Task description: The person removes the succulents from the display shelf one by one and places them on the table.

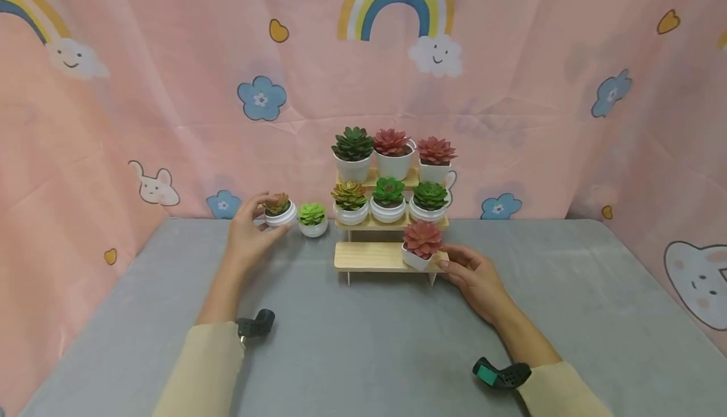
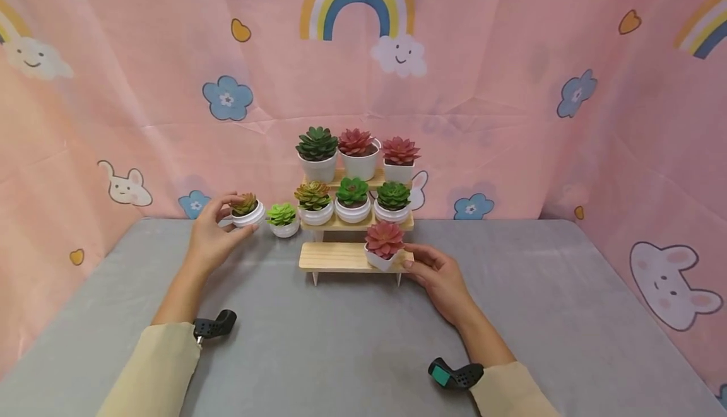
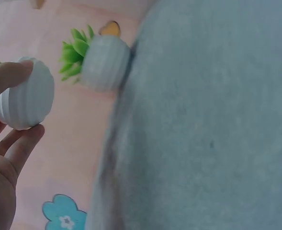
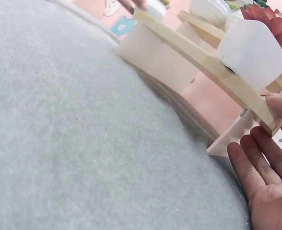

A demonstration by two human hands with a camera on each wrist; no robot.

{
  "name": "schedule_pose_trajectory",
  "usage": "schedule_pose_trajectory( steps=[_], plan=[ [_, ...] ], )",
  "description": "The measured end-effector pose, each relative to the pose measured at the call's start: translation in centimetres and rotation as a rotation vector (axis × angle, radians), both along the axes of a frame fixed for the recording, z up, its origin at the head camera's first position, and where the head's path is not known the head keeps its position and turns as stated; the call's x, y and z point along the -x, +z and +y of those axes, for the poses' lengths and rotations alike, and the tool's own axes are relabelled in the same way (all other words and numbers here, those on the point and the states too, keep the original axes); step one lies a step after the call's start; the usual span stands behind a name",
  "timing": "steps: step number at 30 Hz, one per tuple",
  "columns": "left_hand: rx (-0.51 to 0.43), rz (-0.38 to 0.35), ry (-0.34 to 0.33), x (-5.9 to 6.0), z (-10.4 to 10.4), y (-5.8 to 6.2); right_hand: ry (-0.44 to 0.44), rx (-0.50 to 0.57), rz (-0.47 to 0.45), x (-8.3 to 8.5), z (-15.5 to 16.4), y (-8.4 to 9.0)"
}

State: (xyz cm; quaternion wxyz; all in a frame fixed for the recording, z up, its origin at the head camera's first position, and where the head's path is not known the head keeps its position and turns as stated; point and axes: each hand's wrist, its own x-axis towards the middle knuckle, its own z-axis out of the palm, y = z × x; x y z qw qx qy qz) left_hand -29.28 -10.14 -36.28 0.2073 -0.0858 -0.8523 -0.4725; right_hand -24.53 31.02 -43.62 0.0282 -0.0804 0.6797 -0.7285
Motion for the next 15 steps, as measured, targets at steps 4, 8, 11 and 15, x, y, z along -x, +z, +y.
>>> schedule_pose_trajectory(
  steps=[4,8,11,15],
  plan=[
    [-0.008,-0.016,0.010,1.2,-0.6,-0.8,0.000,0.013,0.005,0.0,-0.1,0.0],
    [-0.053,-0.044,0.031,2.0,-1.1,-1.8,0.003,0.007,0.013,0.0,-0.3,0.1],
    [-0.080,-0.047,0.054,2.4,-1.1,-2.4,0.002,0.005,0.016,0.1,-0.3,0.1],
    [-0.096,-0.060,0.052,2.9,-1.0,-3.2,-0.005,0.001,0.017,0.2,-0.2,0.0]
  ],
)
